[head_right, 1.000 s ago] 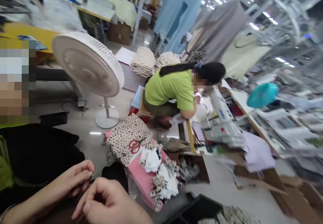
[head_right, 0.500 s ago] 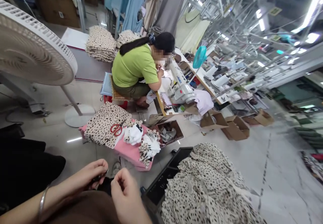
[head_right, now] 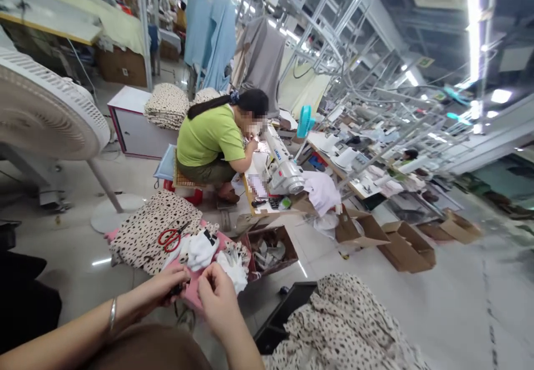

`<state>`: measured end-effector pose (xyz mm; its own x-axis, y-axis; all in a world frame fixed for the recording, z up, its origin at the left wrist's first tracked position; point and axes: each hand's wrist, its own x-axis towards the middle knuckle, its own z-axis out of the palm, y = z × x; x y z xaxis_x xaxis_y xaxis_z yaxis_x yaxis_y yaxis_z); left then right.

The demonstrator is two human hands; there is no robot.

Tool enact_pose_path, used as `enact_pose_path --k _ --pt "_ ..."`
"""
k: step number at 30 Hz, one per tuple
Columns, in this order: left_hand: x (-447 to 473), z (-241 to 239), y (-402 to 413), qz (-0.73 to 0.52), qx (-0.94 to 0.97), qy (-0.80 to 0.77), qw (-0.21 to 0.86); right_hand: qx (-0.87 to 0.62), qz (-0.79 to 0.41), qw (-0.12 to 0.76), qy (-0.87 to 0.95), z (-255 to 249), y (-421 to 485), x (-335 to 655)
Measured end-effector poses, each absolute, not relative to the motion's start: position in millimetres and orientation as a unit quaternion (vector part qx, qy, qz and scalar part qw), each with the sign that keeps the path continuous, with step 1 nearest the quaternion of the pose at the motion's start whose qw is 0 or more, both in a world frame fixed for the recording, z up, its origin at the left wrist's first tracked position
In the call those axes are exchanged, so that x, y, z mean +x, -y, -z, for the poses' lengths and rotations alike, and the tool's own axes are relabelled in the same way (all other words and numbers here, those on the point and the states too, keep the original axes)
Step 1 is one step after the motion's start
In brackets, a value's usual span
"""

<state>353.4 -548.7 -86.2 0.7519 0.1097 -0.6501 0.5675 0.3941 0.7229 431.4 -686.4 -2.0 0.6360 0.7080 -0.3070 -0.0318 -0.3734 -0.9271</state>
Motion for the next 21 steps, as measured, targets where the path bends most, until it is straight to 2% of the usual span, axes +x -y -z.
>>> enact_pose_path --k 5,12,21 --pt "393 108 576 0.105 0.531 -0.344 0.767 -0.735 -0.374 0.493 0.276 30 701 486" --pt "419 136 586 0.098 0.518 -0.384 0.758 -0.706 -0.425 0.510 0.248 64 695 532" --pt "415 157 555 0.090 0.502 -0.448 0.735 -0.702 -0.456 0.523 0.161 50 694 560"
